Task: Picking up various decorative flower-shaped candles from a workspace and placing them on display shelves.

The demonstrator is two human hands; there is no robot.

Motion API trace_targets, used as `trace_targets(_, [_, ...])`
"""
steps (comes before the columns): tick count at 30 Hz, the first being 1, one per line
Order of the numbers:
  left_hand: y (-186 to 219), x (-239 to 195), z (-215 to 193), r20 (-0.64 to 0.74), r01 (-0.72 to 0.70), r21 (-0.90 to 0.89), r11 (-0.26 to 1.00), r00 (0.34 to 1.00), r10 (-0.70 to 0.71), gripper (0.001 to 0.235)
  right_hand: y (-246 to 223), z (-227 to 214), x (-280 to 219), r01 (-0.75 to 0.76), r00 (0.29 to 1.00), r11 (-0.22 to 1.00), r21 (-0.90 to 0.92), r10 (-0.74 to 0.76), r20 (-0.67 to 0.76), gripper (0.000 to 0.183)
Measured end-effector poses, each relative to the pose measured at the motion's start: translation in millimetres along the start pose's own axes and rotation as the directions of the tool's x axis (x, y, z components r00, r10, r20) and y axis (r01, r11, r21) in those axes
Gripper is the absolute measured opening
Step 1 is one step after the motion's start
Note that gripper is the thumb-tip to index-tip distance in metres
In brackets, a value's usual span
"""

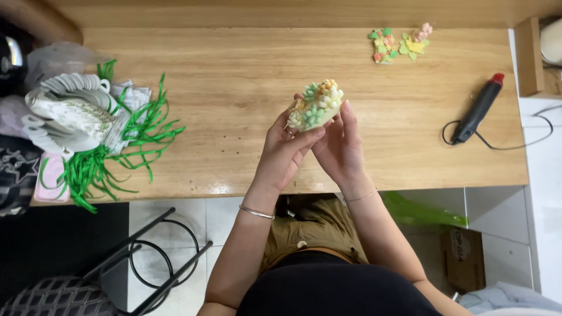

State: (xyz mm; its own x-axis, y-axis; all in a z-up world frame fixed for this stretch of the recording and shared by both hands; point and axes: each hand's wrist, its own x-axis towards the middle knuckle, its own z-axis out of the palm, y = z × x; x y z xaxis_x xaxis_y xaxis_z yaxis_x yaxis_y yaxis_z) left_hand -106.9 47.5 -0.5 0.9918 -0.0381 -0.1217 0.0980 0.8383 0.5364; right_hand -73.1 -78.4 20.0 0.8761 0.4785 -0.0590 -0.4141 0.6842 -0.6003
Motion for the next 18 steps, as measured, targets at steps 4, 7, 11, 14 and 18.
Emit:
trace_targets(4, [4.5, -6.5, 15.6, 0.012, -0.079, 0.008, 0.997, 0.997, 0.079, 0.081, -10.0, 3.5, 12.3, -0.025, 0.999, 0.994, -0.106, 0.027, 0.021, 0.059])
trace_targets(7, [3.1, -12.5, 22.8, -0.017, -0.148, -0.035, 0.988, 0.989, 0.148, 0.091, -6.9, -21.2, 28.2, -0.121, 0.990, 0.992, 0.043, 0.118, 0.072, 0.057])
trace_targets(11, [-8.2, -18.4, 31.3, -0.086, -0.343, 0.043, 0.938, 0.934, 0.346, 0.108, 6.7, -48.9, 47.2, -0.159, 0.950, 0.981, 0.112, 0.121, 0.289, 0.055])
trace_targets(14, [-13.7, -26.5, 41.4, -0.135, -0.459, 0.210, 0.863, 0.861, 0.490, 0.116, 5.8, -20.9, 53.3, -0.232, 0.922, 0.972, 0.037, 0.208, 0.328, 0.066])
trace_targets(18, [-25.9, -42.4, 47.1, -0.165, -0.564, 0.398, 0.724, 0.732, 0.661, 0.118, 19.1, 2.1, 55.6, -0.469, 0.836, 0.873, 0.136, 0.388, 0.388, 0.083])
